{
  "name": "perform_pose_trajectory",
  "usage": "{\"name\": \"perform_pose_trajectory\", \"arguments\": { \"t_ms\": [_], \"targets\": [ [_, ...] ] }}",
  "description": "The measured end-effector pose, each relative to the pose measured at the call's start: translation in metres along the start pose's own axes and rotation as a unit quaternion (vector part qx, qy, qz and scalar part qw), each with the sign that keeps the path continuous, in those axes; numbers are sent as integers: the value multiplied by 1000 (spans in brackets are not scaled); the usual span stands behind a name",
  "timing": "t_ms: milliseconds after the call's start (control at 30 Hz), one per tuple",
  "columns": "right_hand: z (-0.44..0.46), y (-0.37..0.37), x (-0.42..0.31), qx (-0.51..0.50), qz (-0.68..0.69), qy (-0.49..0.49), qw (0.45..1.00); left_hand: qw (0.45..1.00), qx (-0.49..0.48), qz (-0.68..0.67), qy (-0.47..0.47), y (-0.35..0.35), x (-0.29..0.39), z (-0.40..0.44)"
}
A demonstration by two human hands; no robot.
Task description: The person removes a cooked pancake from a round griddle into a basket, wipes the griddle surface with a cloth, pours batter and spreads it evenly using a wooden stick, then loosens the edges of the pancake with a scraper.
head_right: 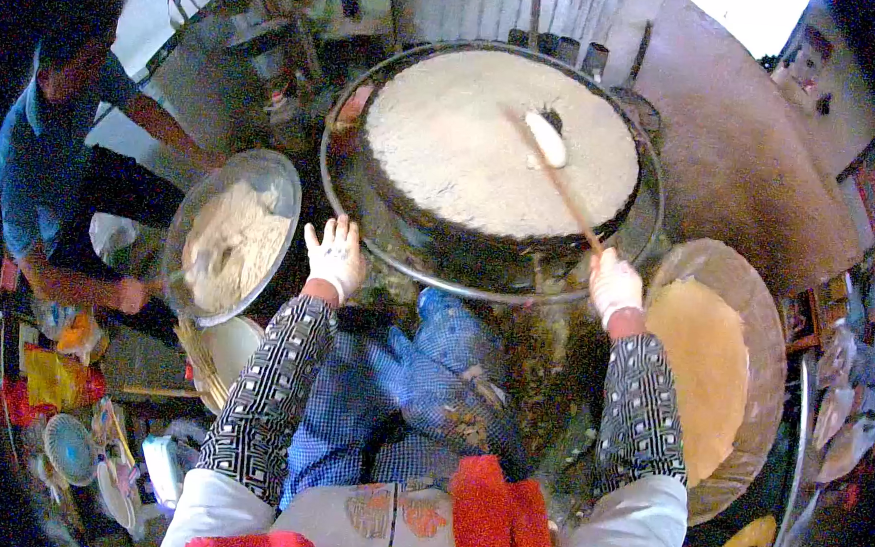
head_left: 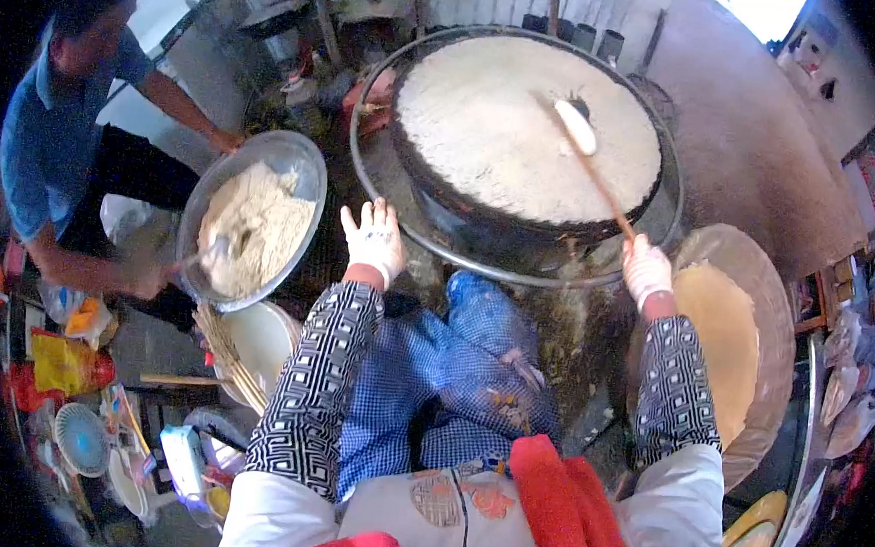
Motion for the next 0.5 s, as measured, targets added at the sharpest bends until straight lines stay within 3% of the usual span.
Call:
{"name": "perform_pose_trajectory", "arguments": {
  "t_ms": [33,100,167,333,467,500],
  "targets": [
    [-7,1,-1,-7,-55,-41,998,1000,-1,-11,1,-19,16,-6],
    [1,25,17,-24,-41,10,999,987,92,-76,110,-24,55,-16],
    [4,11,23,-14,-27,53,998,974,51,-114,190,-14,101,-24],
    [-14,16,14,-60,-14,-40,997,987,-20,-20,160,51,111,0],
    [-5,22,45,36,-39,5,999,982,-112,12,151,30,91,14],
    [0,19,42,5,-23,15,1000,980,-127,33,149,30,85,15]
  ]
}}
Point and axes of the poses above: each hand's wrist, its own z-axis towards the middle knuckle, its own y-axis out of the palm, x = y × z, the point moved 3 cm from there along z, towards the middle knuckle, and after that the axes turned 5 degrees about y, right-handed, at the moved point
